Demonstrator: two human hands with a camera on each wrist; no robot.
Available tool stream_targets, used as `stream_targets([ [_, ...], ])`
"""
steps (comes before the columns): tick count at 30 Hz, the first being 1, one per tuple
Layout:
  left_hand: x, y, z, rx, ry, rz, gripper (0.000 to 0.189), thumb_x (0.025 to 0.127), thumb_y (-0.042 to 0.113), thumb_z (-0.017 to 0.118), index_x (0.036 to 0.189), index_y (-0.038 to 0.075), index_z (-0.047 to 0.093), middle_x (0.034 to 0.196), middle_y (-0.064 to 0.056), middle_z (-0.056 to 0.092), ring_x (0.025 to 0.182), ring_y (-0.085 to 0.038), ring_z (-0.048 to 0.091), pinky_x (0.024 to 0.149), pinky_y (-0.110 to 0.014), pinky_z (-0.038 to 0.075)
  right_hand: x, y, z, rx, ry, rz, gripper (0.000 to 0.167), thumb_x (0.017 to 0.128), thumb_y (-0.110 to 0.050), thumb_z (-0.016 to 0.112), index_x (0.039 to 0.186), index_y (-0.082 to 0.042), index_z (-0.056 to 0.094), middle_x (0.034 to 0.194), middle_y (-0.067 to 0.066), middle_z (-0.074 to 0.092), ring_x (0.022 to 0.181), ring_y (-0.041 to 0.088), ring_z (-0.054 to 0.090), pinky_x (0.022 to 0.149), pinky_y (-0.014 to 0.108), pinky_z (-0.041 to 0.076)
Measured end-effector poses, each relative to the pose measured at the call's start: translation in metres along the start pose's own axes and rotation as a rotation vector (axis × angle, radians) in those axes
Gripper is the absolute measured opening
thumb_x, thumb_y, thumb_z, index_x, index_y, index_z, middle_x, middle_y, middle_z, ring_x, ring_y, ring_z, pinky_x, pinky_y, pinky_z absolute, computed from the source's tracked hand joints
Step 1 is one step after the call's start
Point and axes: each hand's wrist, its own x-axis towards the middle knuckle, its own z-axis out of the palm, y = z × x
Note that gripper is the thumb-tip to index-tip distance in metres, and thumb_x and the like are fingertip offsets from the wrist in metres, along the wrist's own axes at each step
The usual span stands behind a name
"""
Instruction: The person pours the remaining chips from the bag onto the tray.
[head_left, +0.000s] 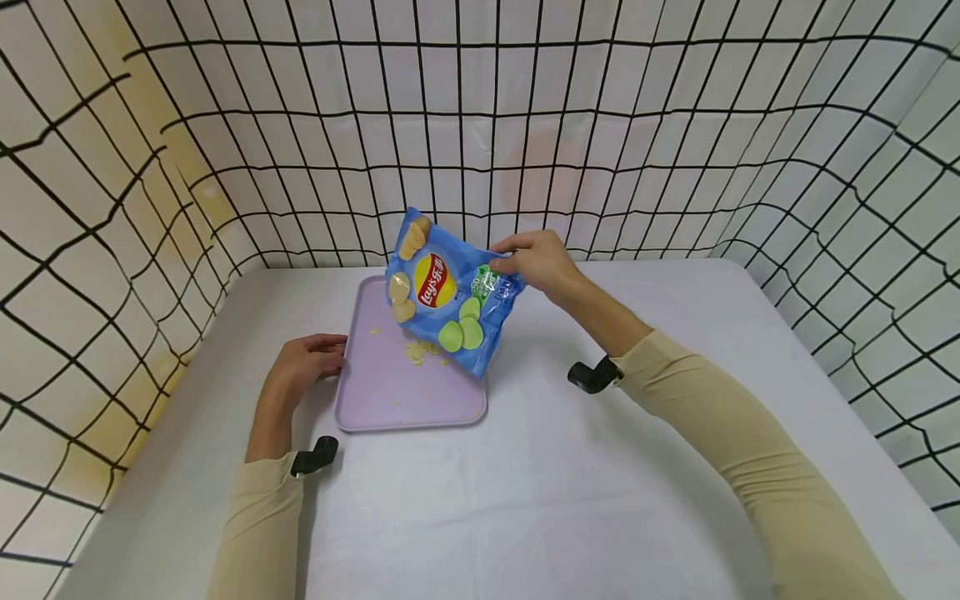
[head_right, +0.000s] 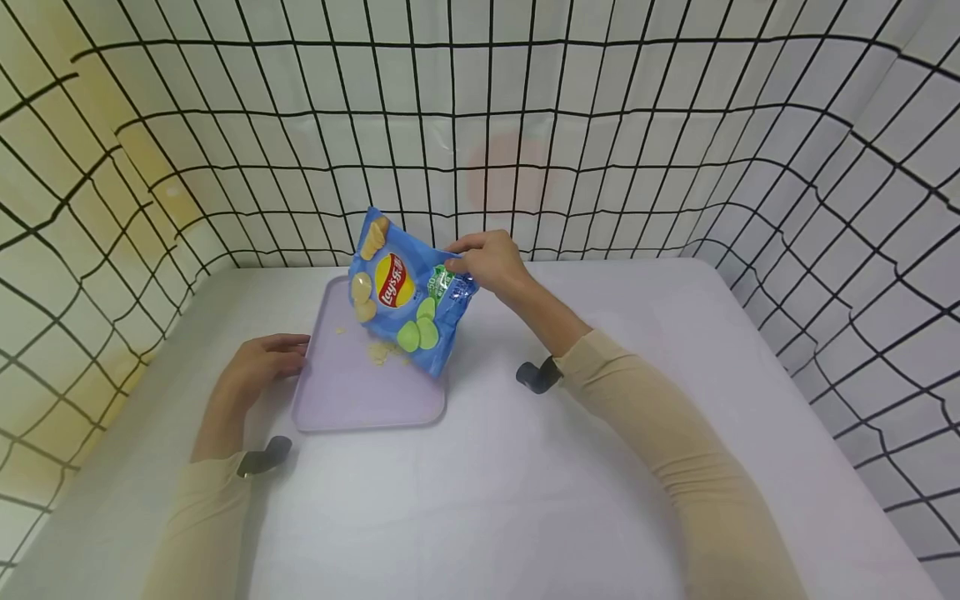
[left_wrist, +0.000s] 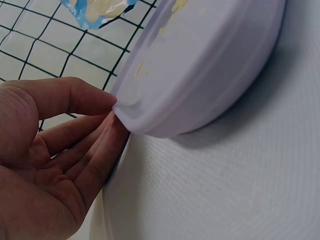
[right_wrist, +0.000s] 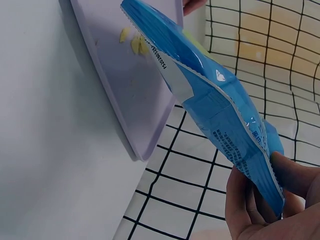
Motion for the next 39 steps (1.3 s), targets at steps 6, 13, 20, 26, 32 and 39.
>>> stream_targets([
  [6, 0.0, 0.0, 0.0, 0.005, -0.004, -0.004, 0.05, 0.093, 0.011, 0.067, 0.142, 0.005, 0.058, 0.13, -0.018, 0.065, 0.087, -0.005, 0.069, 0.077, -0.015, 0.052, 0.0, -0.004, -0.001, -0.016, -0.009, -0.01, 0.03, 0.094, -0.015, 0.07, 0.123, -0.01, 0.073, 0.122, 0.009, 0.066, 0.104, 0.024, 0.062, 0.1, 0.043, 0.049],
  [13, 0.001, 0.001, 0.0, 0.014, 0.003, -0.024, 0.051, 0.093, 0.012, 0.067, 0.143, 0.007, 0.058, 0.13, -0.016, 0.065, 0.089, -0.006, 0.069, 0.079, -0.017, 0.051, 0.0, -0.013, -0.002, -0.069, -0.007, -0.032, 0.03, 0.094, -0.016, 0.07, 0.123, -0.01, 0.074, 0.127, 0.008, 0.065, 0.109, 0.024, 0.058, 0.103, 0.044, 0.047],
  [20, -0.001, 0.001, 0.0, 0.003, -0.003, -0.01, 0.051, 0.094, 0.011, 0.067, 0.143, 0.005, 0.057, 0.132, -0.018, 0.065, 0.09, -0.007, 0.069, 0.08, -0.017, 0.051, -0.003, -0.017, -0.003, -0.075, -0.013, -0.025, 0.029, 0.095, -0.015, 0.069, 0.123, -0.009, 0.074, 0.123, 0.01, 0.067, 0.101, 0.024, 0.062, 0.092, 0.037, 0.052],
  [26, -0.001, 0.0, 0.0, -0.001, 0.0, -0.007, 0.05, 0.094, 0.011, 0.067, 0.142, 0.005, 0.057, 0.132, -0.019, 0.065, 0.089, -0.006, 0.069, 0.079, -0.016, 0.051, -0.004, -0.02, -0.003, -0.068, -0.009, -0.036, 0.027, 0.095, -0.014, 0.069, 0.122, -0.009, 0.075, 0.122, 0.01, 0.067, 0.099, 0.024, 0.064, 0.091, 0.036, 0.054],
  [32, 0.0, 0.0, 0.0, 0.002, 0.002, -0.017, 0.051, 0.093, 0.011, 0.067, 0.143, 0.005, 0.057, 0.132, -0.018, 0.065, 0.088, -0.005, 0.069, 0.08, -0.017, 0.051, -0.004, -0.023, -0.001, -0.075, 0.0, -0.05, 0.027, 0.096, -0.015, 0.069, 0.121, -0.01, 0.075, 0.122, 0.009, 0.066, 0.096, 0.024, 0.065, 0.087, 0.034, 0.056],
  [39, -0.001, 0.001, -0.001, 0.014, 0.001, -0.022, 0.05, 0.094, 0.013, 0.067, 0.143, 0.006, 0.057, 0.132, -0.017, 0.064, 0.09, -0.006, 0.068, 0.081, -0.017, 0.05, -0.004, -0.025, 0.001, -0.068, 0.009, -0.039, 0.026, 0.096, -0.015, 0.069, 0.12, -0.01, 0.075, 0.12, 0.008, 0.068, 0.095, 0.023, 0.067, 0.083, 0.031, 0.057],
])
